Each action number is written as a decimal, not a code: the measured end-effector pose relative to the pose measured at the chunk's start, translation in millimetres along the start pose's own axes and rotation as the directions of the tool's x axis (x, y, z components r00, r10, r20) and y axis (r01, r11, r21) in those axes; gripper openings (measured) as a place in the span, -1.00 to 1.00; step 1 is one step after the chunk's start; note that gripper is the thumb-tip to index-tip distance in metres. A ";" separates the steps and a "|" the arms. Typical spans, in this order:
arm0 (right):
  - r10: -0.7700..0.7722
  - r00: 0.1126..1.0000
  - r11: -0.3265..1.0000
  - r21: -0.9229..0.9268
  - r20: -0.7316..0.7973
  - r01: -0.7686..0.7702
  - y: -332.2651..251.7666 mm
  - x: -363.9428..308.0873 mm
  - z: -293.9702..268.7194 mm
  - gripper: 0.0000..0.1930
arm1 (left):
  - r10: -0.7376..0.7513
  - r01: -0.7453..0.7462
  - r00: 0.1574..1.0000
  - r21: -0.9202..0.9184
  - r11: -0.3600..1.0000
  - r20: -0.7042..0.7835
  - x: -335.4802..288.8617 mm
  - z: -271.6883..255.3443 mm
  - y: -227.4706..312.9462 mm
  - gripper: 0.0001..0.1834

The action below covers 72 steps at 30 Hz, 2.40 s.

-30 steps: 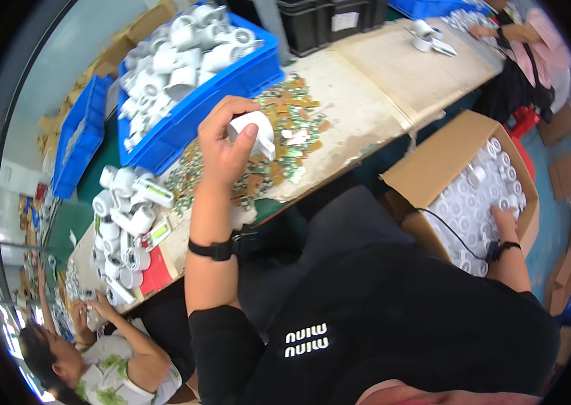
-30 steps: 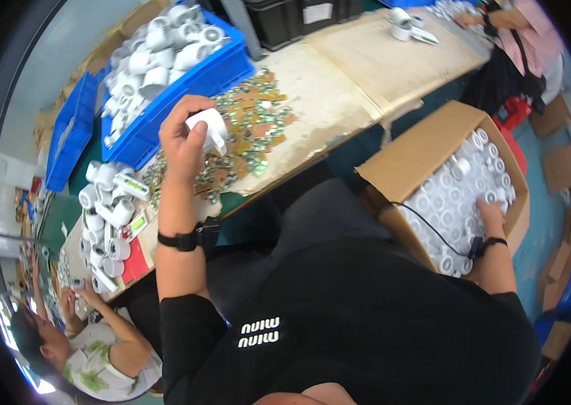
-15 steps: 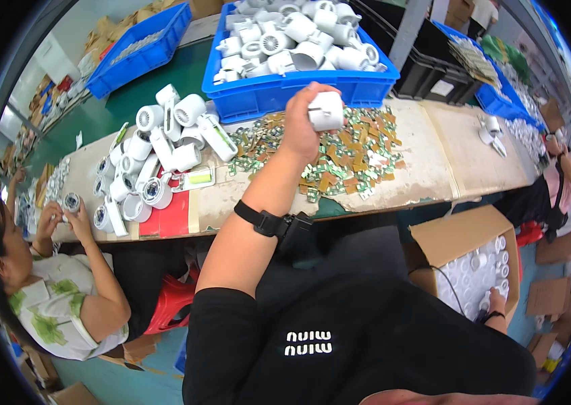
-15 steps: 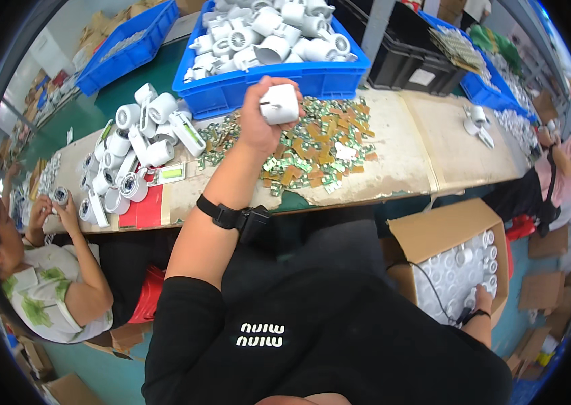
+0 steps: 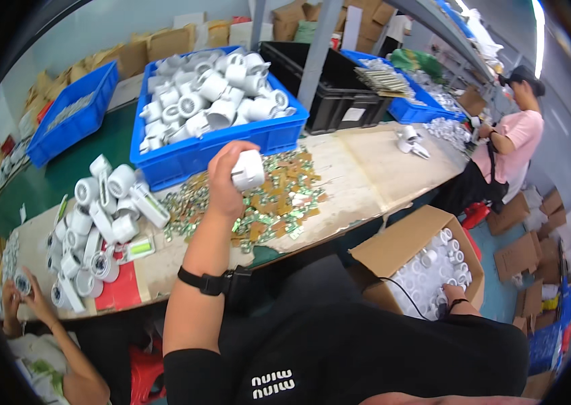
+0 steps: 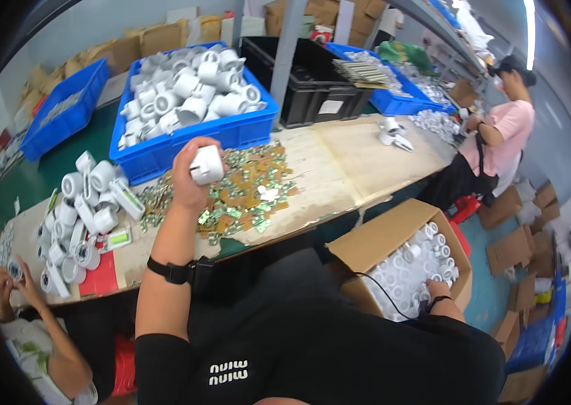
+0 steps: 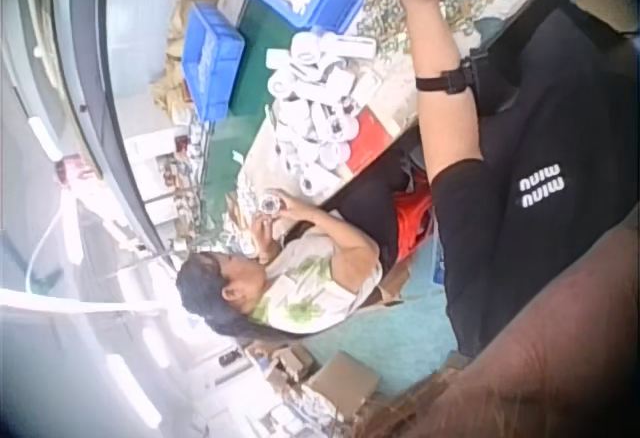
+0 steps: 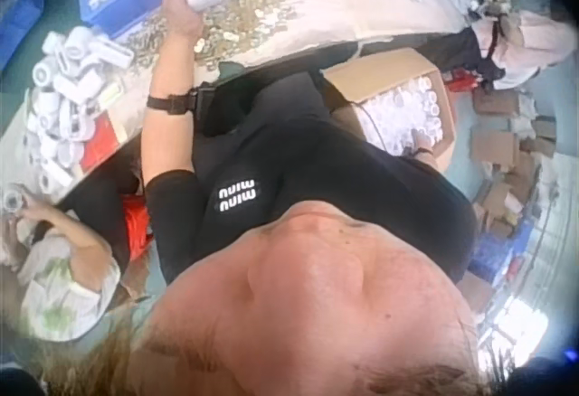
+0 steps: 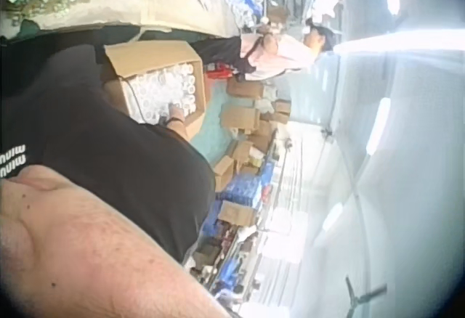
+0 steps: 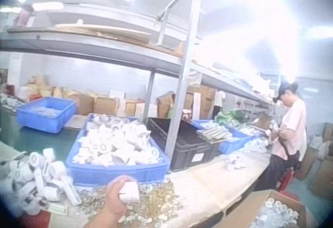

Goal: The recorder is assembling small plastic housing components and electronic boards at a factory workbench.

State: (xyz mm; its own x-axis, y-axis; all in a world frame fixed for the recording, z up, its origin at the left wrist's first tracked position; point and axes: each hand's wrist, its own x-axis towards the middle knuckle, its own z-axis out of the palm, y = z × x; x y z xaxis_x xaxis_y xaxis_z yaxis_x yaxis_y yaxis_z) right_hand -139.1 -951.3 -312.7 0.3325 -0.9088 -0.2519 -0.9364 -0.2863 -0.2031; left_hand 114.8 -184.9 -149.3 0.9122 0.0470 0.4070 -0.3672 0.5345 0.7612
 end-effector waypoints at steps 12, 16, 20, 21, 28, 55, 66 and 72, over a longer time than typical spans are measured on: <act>-0.116 0.959 0.965 -0.258 -0.258 0.047 -36.4 -91.1 -16.3 -0.28 | 0.016 -0.017 1.000 0.125 0.992 0.013 2.1 5.6 0.8 -0.51; -0.485 0.646 0.875 -0.327 -0.590 0.358 -85.3 -91.5 -41.2 -0.38 | 0.017 -0.016 1.000 0.179 0.984 -0.002 2.0 3.9 -2.4 -0.55; -0.592 0.032 0.578 -0.396 -0.805 0.713 -201.1 -138.0 -110.8 -0.44 | 0.077 -0.032 0.981 0.239 0.970 -0.178 6.8 2.9 -15.4 -0.66; -0.600 -0.133 0.423 -0.454 -0.789 0.784 -232.1 -163.4 -131.8 -0.39 | 0.111 -0.061 0.976 0.256 0.965 -0.188 7.9 2.7 -14.8 -0.69; -0.397 -0.653 -0.474 -0.466 -0.645 0.748 -415.5 -444.7 -161.6 -0.33 | 0.181 -0.048 0.943 0.426 0.904 -0.279 14.6 1.8 -23.7 -0.66; -0.164 -0.851 -0.969 -0.080 -0.499 0.233 -611.7 -577.6 -87.4 -0.72 | -0.155 0.113 0.852 -0.113 0.987 -0.501 22.4 -17.5 -5.6 -0.62; -0.777 -0.334 -0.493 0.185 -0.533 0.850 -694.6 -349.1 -119.5 -0.77 | -0.201 0.087 0.955 -0.440 0.894 -0.220 14.7 -14.6 6.0 -0.38; -0.686 -0.727 -0.727 -0.022 -0.036 0.686 -777.6 -308.0 -90.2 -0.68 | -0.103 0.080 0.995 -0.528 0.845 -0.014 25.0 -5.3 3.2 -0.39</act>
State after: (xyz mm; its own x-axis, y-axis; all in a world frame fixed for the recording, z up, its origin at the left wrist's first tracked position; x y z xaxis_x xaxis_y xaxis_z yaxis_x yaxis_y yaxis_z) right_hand 476.4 -476.1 8.2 0.3961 0.8461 0.3567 0.9063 -0.4226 -0.0041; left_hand 137.4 -177.5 -139.3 0.9476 0.0034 0.3193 -0.1411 0.9015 0.4092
